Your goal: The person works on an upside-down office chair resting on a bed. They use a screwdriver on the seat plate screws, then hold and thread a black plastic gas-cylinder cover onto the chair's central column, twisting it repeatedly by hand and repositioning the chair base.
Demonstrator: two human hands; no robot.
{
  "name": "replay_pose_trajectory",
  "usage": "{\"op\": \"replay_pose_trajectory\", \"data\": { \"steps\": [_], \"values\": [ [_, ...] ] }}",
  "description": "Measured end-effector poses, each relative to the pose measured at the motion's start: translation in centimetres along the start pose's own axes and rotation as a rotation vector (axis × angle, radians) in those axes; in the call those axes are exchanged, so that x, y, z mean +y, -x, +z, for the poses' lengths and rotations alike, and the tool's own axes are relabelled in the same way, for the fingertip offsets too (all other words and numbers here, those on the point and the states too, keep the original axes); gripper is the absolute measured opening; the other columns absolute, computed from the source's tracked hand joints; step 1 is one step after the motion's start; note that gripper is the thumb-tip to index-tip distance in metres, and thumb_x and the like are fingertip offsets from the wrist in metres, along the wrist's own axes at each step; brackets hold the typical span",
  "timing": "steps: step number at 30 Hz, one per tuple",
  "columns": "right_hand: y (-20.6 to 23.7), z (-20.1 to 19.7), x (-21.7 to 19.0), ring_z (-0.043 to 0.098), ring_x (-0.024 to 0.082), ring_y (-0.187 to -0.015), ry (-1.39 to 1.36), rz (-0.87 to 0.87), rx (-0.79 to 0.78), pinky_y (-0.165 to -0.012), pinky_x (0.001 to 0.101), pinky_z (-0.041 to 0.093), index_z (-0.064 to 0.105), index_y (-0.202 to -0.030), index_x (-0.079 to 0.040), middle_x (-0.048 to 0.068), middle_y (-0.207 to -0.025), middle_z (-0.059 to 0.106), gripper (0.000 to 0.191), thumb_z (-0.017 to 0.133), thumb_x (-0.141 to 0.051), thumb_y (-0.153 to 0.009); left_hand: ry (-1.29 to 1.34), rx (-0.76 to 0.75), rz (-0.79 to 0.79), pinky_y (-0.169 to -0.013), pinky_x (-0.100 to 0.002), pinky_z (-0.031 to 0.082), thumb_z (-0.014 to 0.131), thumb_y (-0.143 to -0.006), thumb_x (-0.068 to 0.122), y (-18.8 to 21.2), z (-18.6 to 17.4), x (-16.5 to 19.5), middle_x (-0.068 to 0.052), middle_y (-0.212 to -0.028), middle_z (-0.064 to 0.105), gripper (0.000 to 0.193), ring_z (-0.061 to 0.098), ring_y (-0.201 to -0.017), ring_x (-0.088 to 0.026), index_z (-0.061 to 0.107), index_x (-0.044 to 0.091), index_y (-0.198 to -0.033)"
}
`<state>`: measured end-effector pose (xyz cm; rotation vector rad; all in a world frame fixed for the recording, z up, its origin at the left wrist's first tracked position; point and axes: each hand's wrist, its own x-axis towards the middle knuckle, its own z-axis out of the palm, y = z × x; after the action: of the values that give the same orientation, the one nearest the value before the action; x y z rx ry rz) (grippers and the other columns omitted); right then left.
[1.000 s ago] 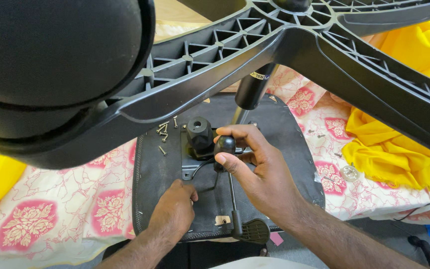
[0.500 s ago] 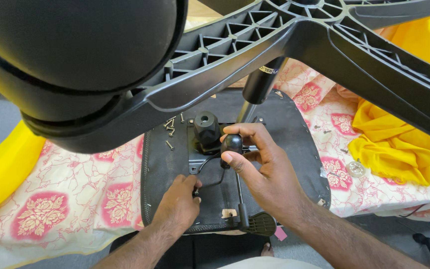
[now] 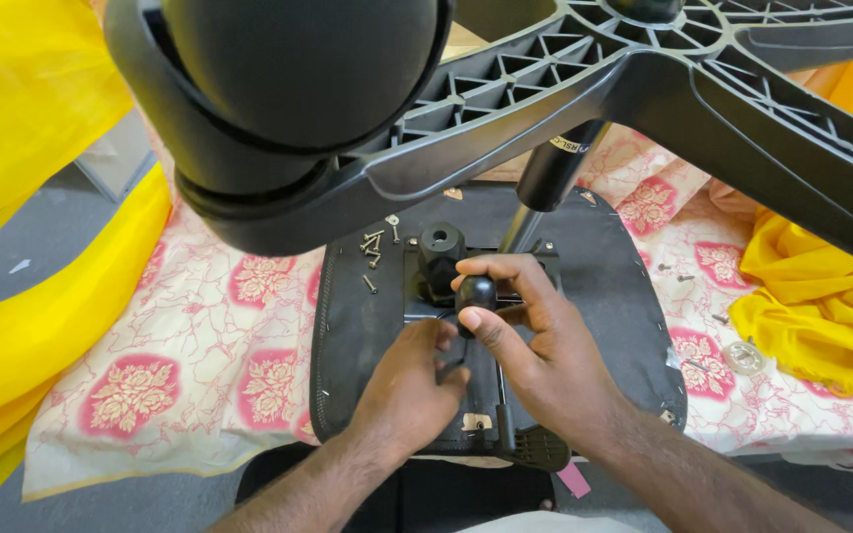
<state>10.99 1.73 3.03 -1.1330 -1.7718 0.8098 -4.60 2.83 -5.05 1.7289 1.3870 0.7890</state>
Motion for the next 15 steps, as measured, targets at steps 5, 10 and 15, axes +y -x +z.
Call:
{"op": "replay_pose_trajectory", "data": {
  "steps": [5, 10, 15],
  "values": [
    [0.6, -1.0, 0.7, 0.065, 0.011, -0.110, -0.047, -0.015, 0.024, -0.093, 0.0319, 0.056, 0.059, -0.132, -0.009, 0.003, -0.121, 0.066, 0.036, 0.068, -0.013, -0.097, 0.106, 0.042, -0.030, -0.072, -0.039, 0.054, 0.071, -0.088, 0.019, 0.0, 1.5, 2.9, -0.011, -0.092, 0.064, 0.027, 0.067, -0.079, -0.026, 0.060, 0.005, -0.107],
    [2.0, -1.9, 0.9, 0.065, 0.010, -0.111, -0.056, -0.009, 0.029, -0.095, 0.0294, 0.055, 0.060, -0.132, -0.009, 0.004, -0.121, 0.068, 0.037, 0.069, -0.012, -0.097, 0.053, 0.102, 0.013, -0.070, -0.039, 0.053, 0.067, -0.095, 0.023, 0.4, 2.4, 3.6, -0.008, -0.085, 0.064, 0.019, 0.065, -0.076, -0.022, 0.063, 0.005, -0.097],
    [3.6, -4.2, -0.5, 0.063, 0.008, -0.111, -0.118, -0.251, 0.268, -0.102, 0.0260, 0.055, 0.046, -0.154, -0.008, 0.007, -0.126, 0.068, 0.042, 0.057, -0.014, -0.114, 0.132, 0.160, 0.176, -0.071, -0.036, 0.054, 0.070, -0.093, 0.025, 0.3, 3.1, 5.4, -0.006, -0.085, 0.064, 0.020, 0.065, -0.075, -0.020, 0.067, 0.006, -0.099]
  ]
}}
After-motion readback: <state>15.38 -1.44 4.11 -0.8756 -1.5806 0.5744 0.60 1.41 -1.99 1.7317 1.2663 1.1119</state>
